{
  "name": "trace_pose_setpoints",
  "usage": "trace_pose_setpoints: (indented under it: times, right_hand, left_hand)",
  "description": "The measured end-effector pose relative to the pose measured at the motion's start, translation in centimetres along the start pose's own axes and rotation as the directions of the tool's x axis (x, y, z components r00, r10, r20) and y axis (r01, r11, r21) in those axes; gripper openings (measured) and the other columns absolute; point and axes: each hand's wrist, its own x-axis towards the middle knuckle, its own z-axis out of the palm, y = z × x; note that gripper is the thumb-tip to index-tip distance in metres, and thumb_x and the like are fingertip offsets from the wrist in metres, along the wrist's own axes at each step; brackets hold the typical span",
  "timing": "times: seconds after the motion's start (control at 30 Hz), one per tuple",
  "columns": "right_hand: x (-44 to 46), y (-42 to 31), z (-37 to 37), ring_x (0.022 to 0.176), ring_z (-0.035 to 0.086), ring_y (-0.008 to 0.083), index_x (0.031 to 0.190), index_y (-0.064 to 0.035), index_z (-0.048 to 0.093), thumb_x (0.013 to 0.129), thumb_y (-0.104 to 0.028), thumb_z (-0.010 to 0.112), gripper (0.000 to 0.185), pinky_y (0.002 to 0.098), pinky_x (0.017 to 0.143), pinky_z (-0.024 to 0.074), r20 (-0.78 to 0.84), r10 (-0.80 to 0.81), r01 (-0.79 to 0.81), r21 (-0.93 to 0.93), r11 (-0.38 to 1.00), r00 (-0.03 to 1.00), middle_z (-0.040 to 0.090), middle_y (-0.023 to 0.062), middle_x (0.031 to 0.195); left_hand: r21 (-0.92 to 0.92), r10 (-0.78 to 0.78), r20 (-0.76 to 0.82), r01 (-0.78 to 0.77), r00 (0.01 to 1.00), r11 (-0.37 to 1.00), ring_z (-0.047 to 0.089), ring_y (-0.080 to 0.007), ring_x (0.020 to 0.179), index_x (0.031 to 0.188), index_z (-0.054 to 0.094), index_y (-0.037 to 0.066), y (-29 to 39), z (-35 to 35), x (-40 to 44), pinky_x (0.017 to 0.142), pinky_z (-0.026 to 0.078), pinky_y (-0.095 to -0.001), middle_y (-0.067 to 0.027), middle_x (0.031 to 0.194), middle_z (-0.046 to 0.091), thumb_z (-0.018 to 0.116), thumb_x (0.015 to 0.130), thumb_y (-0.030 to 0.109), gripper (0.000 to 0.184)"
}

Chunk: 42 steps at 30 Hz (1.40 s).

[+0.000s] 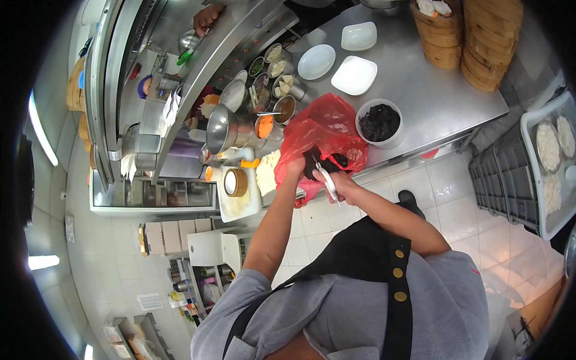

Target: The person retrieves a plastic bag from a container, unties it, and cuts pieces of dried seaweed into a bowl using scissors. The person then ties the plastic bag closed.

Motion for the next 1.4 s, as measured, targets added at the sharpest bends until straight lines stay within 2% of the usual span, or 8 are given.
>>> trace_pose_setpoints:
  times: [0.13, 0.3, 0.5, 0.73, 0.83, 0.93, 1.07, 1.4]
  right_hand:
    - [1.5, -0.7, -0.2, 0.044, 0.052, 0.0133, 0.071, -0.0104, 0.052, 0.075, -0.063, 0.064, 0.054, 0.0263, 0.039, 0.0387, -0.003, 0.006, -0.006, -0.031, 0.999, 1.0, 0.051, 0.0027, 0.056]
    - [0.1, -0.5, 0.0, 0.042, 0.051, 0.0134, 0.062, -0.0109, 0.051, 0.075, -0.065, 0.063, 0.057, 0.0253, 0.037, 0.0317, 0.014, -0.023, 0.023, -0.03, 0.999, 1.0, 0.05, 0.0024, 0.053]
    - [1.5, -1.0, -0.8, 0.044, 0.054, 0.0141, 0.064, -0.0095, 0.051, 0.072, -0.066, 0.066, 0.059, 0.0255, 0.038, 0.0392, -0.037, -0.005, 0.001, -0.1, 0.995, 0.999, 0.051, 0.0036, 0.055]
    - [2.5, -1.1, -1.2, 0.041, 0.053, 0.0142, 0.071, -0.0096, 0.053, 0.074, -0.067, 0.063, 0.058, 0.0233, 0.033, 0.0308, -0.034, 0.067, -0.07, -0.111, 0.991, 0.997, 0.051, 0.0036, 0.053]
    - [2.5, -1.5, -1.2, 0.04, 0.053, 0.0142, 0.077, -0.0097, 0.054, 0.071, -0.069, 0.064, 0.06, 0.0228, 0.031, 0.0264, -0.012, 0.057, -0.058, -0.083, 0.995, 0.998, 0.05, 0.0043, 0.054]
    - [2.5, -1.6, -1.2, 0.041, 0.054, 0.0136, 0.082, -0.0109, 0.055, 0.074, -0.067, 0.062, 0.057, 0.0225, 0.031, 0.0261, -0.012, 0.047, -0.048, -0.094, 0.994, 0.999, 0.05, 0.0029, 0.053]
    - [2.1, -0.6, -2.4, 0.043, 0.053, 0.0143, 0.076, -0.0098, 0.057, 0.078, -0.066, 0.058, 0.056, 0.0252, 0.037, 0.032, 0.019, 0.049, -0.043, -0.241, 0.969, 0.999, 0.053, 0.0037, 0.055]
    - [-11.5, 3.7, -8.1, 0.068, 0.052, 0.0111, 0.09, -0.0057, 0.054, 0.086, -0.039, 0.061, 0.034, 0.0242, 0.062, 0.039, -0.073, -0.339, 0.325, -0.156, 0.933, 0.938, 0.055, 0.0015, 0.073]
  left_hand:
    - [-0.406, -0.203, 0.104, 0.227, 0.974, 0.885, 0.055, -0.024, 0.109, 0.117, 0.056, 0.006, -3.0, -0.3, 1.7, 0.088, 0.045, -0.0337, -0.0109, 0.116, 0.06, 0.049, 0.091, 0.012, 0.028]
    - [-0.309, -0.377, 0.333, 0.478, 0.864, 0.822, 0.056, -0.0167, 0.081, 0.11, 0.057, 0.014, 3.7, -4.5, 1.4, 0.064, 0.043, -0.0288, -0.0019, 0.103, 0.063, 0.056, 0.09, 0.022, 0.022]
    - [-0.262, -0.574, 0.146, 0.591, 0.805, 0.763, 0.055, -0.0162, 0.085, 0.109, 0.058, 0.014, 5.3, -1.7, -0.2, 0.069, 0.042, -0.0309, -0.0003, 0.104, 0.063, 0.057, 0.089, 0.025, 0.023]
    - [-0.301, -0.151, 0.242, 0.222, 0.959, 0.927, 0.06, -0.0174, 0.08, 0.106, 0.058, 0.001, 7.4, -1.6, -6.2, 0.066, 0.047, -0.031, -0.01, 0.101, 0.064, 0.067, 0.073, -0.001, 0.034]
    - [-0.095, -0.318, 0.151, 0.334, 0.936, 0.938, 0.061, -0.0172, 0.074, 0.103, 0.058, -0.002, 6.7, -1.9, -6.2, 0.062, 0.049, -0.0284, -0.0084, 0.088, 0.063, 0.067, 0.069, -0.01, 0.036]
    - [-0.209, -0.416, 0.388, 0.518, 0.822, 0.83, 0.061, -0.0158, 0.075, 0.103, 0.058, -0.001, 6.7, -4.5, -7.2, 0.06, 0.05, -0.0291, -0.0054, 0.082, 0.06, 0.067, 0.069, -0.01, 0.037]
    - [-0.436, -0.22, 0.525, 0.481, 0.823, 0.761, 0.062, -0.0152, 0.075, 0.105, 0.057, -0.002, 11.6, -7.2, -9.9, 0.064, 0.053, -0.0277, -0.0077, 0.086, 0.061, 0.064, 0.074, -0.012, 0.033]
    - [-0.845, -0.175, 0.12, 0.193, 0.977, 0.499, 0.061, -0.0149, 0.072, 0.099, 0.053, 0.0, 20.3, 5.2, -5.7, 0.061, 0.05, -0.025, -0.0094, 0.088, 0.063, 0.065, 0.077, -0.009, 0.027]
